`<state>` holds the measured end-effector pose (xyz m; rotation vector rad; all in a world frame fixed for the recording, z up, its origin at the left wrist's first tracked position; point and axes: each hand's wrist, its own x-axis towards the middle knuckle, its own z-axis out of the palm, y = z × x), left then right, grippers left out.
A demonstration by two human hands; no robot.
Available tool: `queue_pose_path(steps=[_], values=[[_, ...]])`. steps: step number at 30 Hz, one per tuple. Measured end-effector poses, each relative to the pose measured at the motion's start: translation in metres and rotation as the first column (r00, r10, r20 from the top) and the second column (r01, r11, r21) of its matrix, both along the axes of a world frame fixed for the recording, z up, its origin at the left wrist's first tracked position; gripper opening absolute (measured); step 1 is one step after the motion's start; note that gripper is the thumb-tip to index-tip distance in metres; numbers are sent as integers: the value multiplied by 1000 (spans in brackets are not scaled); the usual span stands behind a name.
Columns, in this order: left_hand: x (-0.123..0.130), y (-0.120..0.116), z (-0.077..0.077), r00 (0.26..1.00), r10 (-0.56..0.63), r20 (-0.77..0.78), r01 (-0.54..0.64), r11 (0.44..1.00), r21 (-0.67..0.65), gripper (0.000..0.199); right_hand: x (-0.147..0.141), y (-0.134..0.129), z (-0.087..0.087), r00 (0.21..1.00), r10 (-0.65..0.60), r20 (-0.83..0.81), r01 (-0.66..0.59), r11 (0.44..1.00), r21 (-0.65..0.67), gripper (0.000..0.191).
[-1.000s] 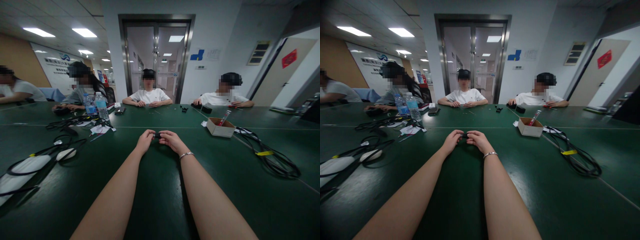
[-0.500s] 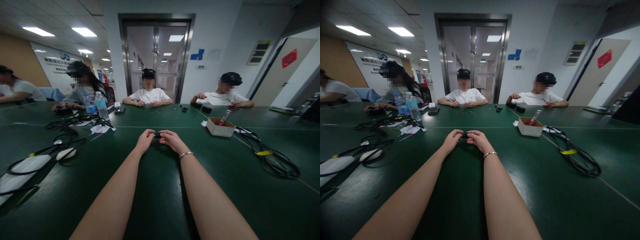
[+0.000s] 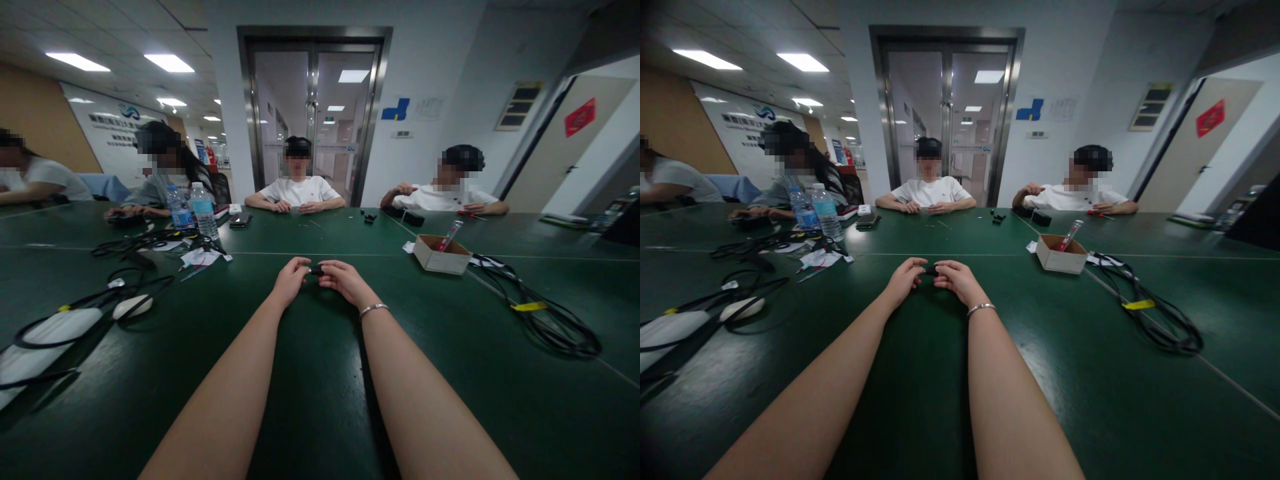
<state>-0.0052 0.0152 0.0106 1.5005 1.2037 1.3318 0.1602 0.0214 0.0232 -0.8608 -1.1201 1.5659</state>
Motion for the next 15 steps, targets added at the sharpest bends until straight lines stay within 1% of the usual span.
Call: queue_pose_path(steps=[7,10,15], values=[[2,-2,2,998,-61,14,61,998,-1,24,1,2,-2,1000,18,0,-18,1000,11,8],[2,-2,1,996,-89,-19,89,996,8,26,1,3,-3,1000,16,1,-16,1000,15,9],[2,-1,0,998,-59,-3,59,998,-9,24,1,2,-3,1000,22,-3,-22,1000,20,10]])
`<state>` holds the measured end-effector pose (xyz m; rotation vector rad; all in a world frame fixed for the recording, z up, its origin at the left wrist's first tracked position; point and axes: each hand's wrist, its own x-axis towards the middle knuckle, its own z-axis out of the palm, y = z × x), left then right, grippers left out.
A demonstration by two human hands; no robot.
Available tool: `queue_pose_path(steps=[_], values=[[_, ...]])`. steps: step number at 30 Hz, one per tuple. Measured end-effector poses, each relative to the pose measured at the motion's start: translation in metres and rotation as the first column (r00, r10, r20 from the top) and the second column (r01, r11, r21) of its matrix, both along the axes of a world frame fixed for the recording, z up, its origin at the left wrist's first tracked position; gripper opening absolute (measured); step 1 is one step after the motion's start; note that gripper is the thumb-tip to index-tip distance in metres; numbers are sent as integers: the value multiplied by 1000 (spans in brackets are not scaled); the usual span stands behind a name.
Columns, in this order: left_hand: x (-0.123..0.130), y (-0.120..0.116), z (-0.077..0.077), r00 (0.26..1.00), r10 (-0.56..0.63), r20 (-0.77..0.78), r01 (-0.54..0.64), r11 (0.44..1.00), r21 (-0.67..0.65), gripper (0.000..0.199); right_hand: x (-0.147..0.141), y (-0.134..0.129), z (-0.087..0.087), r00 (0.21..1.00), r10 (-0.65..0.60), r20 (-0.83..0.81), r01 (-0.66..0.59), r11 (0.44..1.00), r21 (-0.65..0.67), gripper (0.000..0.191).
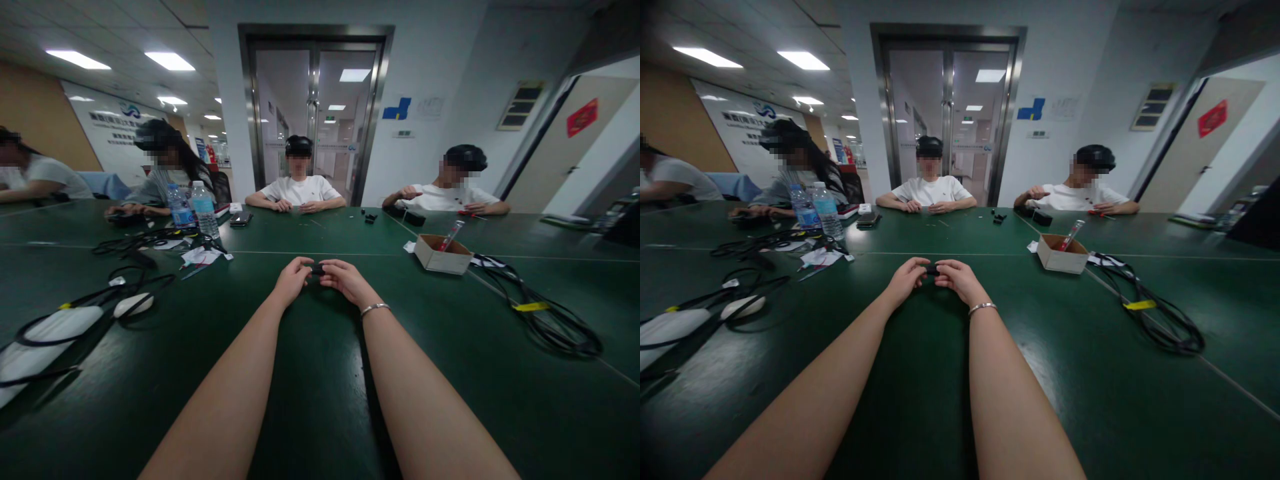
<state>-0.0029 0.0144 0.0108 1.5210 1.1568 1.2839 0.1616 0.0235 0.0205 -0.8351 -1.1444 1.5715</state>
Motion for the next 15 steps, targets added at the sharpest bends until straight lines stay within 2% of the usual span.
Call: queue_pose_path(steps=[4,10,15], values=[[-1,0,-1,1000,-18,-15,18,1000,11,28,0,0,0,1000,-3,0,3,1000,-6,10],[-3,1,-2,998,50,-38,-50,999,9,29,0,0,0,1000,-3,-3,3,1000,-1,11],[-2,-1,0,1000,-14,-10,14,1000,5,25,0,1,-1,1000,-6,0,6,1000,3,10]])
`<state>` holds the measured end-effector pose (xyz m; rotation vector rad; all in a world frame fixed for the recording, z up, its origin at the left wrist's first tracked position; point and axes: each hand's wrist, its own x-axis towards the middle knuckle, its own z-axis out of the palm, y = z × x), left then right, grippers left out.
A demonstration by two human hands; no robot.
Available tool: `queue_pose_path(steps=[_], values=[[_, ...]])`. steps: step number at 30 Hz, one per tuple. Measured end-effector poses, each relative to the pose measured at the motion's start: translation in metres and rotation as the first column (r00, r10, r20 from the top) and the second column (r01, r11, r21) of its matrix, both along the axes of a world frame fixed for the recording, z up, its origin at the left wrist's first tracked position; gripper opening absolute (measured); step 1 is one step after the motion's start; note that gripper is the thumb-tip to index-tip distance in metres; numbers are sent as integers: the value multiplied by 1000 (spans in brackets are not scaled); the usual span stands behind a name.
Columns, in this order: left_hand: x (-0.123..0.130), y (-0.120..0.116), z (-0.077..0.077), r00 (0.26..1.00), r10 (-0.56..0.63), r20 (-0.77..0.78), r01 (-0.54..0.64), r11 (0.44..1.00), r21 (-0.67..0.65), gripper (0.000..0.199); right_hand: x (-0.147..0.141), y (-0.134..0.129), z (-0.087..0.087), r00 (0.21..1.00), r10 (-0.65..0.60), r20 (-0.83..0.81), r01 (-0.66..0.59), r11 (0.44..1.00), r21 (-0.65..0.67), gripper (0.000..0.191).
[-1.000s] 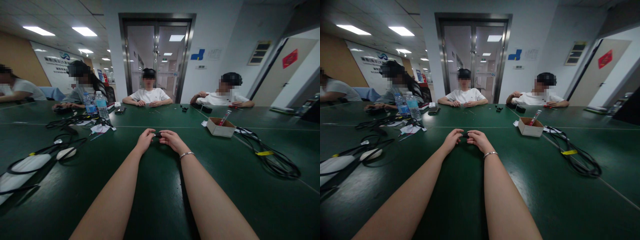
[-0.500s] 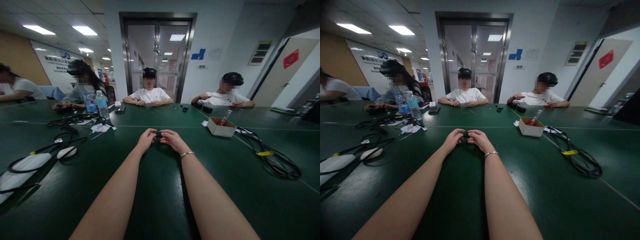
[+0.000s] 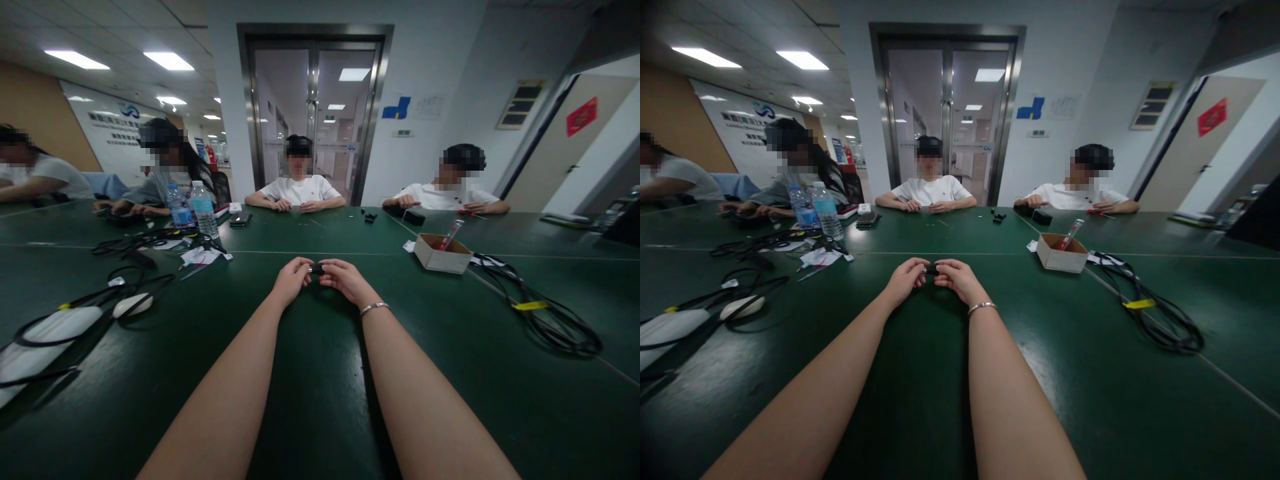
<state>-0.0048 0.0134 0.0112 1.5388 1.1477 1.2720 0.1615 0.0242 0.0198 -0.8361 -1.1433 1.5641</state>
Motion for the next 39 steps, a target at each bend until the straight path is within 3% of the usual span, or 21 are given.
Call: queue_pose_path(steps=[21,32,39], values=[[1,1,-1,998,58,-12,-58,998,0,27,0,-1,1,1000,5,6,-5,1000,-3,9],[0,0,0,999,4,-43,-4,1000,13,32,0,-1,1,1000,3,-3,-3,1000,-3,10],[0,1,-1,998,54,-20,-54,998,-9,29,0,-1,2,1000,3,-8,-3,1000,-3,11]])
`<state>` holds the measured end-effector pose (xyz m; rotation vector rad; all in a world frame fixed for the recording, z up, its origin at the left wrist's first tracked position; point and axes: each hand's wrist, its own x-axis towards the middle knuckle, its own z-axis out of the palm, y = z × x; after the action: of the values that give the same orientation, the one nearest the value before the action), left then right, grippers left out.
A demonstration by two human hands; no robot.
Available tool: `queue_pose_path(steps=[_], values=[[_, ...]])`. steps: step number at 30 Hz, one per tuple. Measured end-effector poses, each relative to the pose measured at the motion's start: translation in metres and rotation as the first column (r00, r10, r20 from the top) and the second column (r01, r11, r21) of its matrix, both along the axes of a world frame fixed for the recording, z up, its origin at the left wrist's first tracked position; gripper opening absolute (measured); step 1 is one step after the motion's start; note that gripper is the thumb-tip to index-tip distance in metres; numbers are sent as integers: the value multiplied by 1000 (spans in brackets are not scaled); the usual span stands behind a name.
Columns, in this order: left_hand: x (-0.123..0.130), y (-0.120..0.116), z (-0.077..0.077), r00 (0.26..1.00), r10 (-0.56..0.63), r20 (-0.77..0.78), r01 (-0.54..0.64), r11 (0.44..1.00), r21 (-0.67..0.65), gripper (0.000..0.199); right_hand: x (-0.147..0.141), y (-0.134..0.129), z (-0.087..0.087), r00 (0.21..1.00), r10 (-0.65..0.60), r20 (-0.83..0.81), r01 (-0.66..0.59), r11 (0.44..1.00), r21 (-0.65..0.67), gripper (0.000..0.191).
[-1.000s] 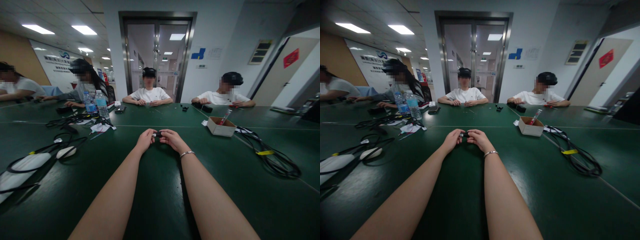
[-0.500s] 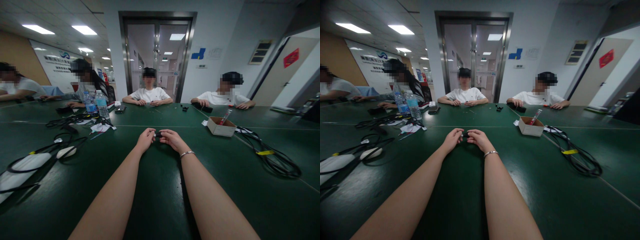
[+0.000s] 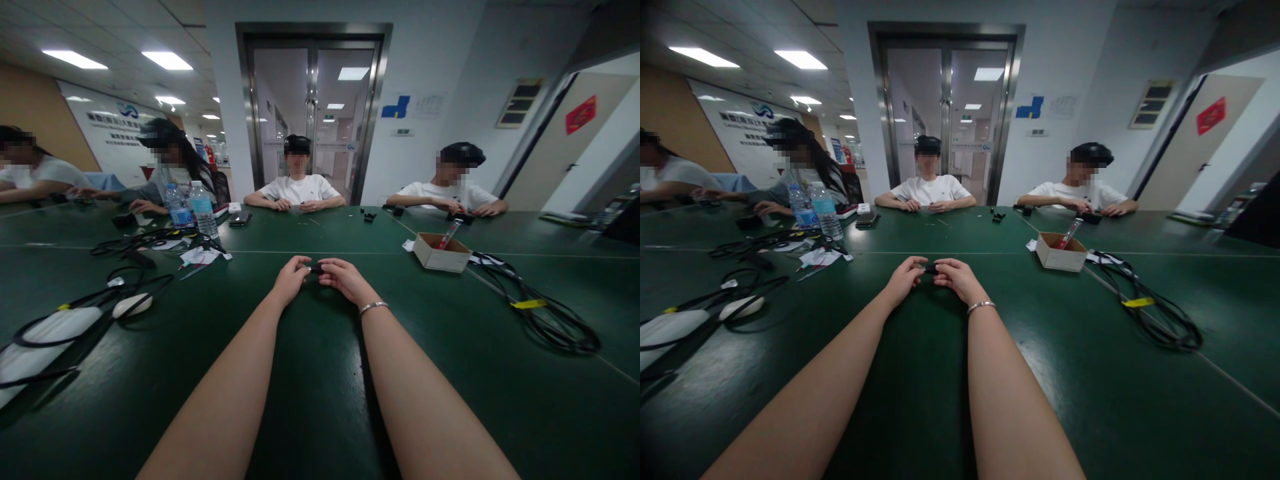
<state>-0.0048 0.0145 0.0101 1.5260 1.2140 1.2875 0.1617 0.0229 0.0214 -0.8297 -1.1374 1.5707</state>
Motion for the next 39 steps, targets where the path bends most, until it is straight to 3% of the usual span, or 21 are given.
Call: queue_pose_path(steps=[12,17,21,28,35,39], values=[[1,0,0,998,-58,-7,58,998,3,28,0,2,-3,1000,-13,0,13,1000,-6,11],[0,-2,2,1000,-9,-3,9,1000,6,26,0,1,-2,1000,-3,1,3,1000,2,11],[0,-1,0,999,-45,-28,46,998,40,29,0,2,-2,1000,-4,-8,4,1000,5,10],[0,0,0,1000,24,-5,-24,1000,-5,27,0,2,-2,1000,-11,0,11,1000,-3,11],[0,-1,0,999,-14,-30,15,999,51,27,-1,-1,1,1000,-18,-9,18,1000,-10,13],[0,-2,2,1000,15,-25,-15,1000,0,27,-2,-1,1,1000,-23,-5,22,1000,-12,13]])
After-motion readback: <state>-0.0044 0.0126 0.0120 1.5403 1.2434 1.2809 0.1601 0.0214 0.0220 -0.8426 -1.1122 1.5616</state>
